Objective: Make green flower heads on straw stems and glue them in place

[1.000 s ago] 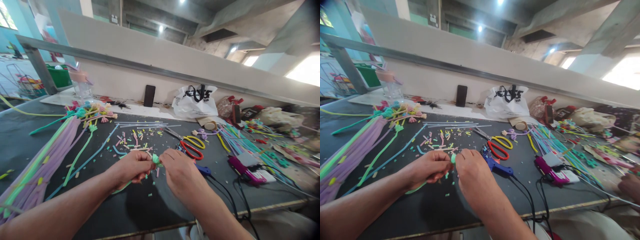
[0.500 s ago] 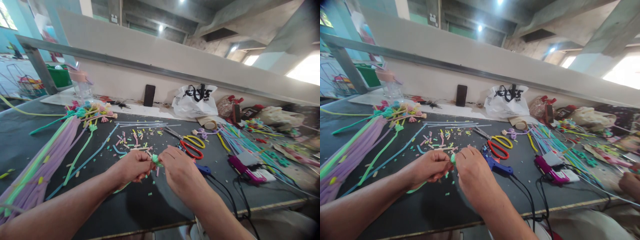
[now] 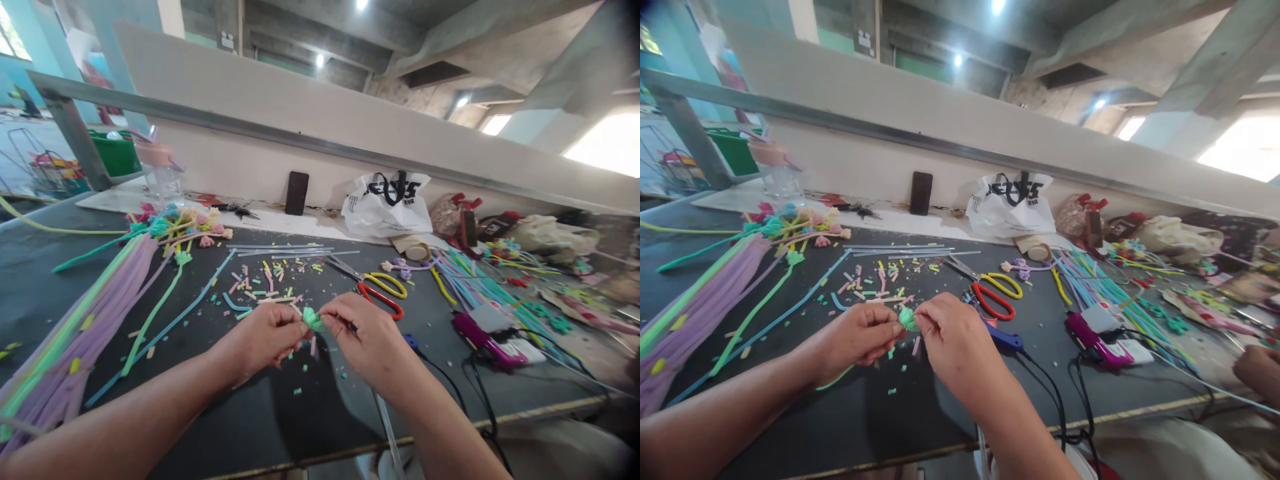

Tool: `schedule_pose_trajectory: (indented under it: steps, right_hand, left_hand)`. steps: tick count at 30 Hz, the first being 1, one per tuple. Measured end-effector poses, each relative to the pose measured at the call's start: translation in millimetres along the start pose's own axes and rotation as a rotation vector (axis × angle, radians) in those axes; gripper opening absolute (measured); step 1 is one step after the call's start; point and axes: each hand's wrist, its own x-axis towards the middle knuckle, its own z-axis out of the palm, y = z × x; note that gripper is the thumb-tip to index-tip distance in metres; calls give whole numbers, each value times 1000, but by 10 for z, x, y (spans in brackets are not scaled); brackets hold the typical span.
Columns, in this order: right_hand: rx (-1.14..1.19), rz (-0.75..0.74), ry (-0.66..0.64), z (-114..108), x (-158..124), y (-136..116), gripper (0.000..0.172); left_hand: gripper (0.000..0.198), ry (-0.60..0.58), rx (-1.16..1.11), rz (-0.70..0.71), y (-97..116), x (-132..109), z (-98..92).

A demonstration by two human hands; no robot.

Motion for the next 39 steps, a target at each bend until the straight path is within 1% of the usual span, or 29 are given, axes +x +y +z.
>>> schedule_pose_trajectory:
  steps: [4,7,10,13,20,25,28,32,39]
  right_hand:
    - [27,90,-15,12,8,18,13]
    - [53,141,-37,25,13,43,15]
    - [133,141,-57,42,18,79,19]
    - [205,126,-37,58,21,101,20]
    - [251,190,-18,87,33,78,18]
    - [211,250,-85,98,61,75,20]
    - [178,278,-99,105,62,79,20]
    - [217,285,-89,124,57,83,19]
    - [197,308,-48,150,71,29,18]
  left_hand:
    - [28,2,107,15,-71,14,-10]
    - [28,11,187,15,-100,12,-9]
    - [28,9,272,31,-78,2,2]
    - [27,6,331,40,-39,-16,9]
    - [26,12,370,67,-32,-39,2]
    - [27,29,427,82,-35,-41,23]
    - [27,36,461,98,-27,-52,39]
    - [26,57,487,118,-13,-63,53]
    - [23,82,441,98,-36,-29,45]
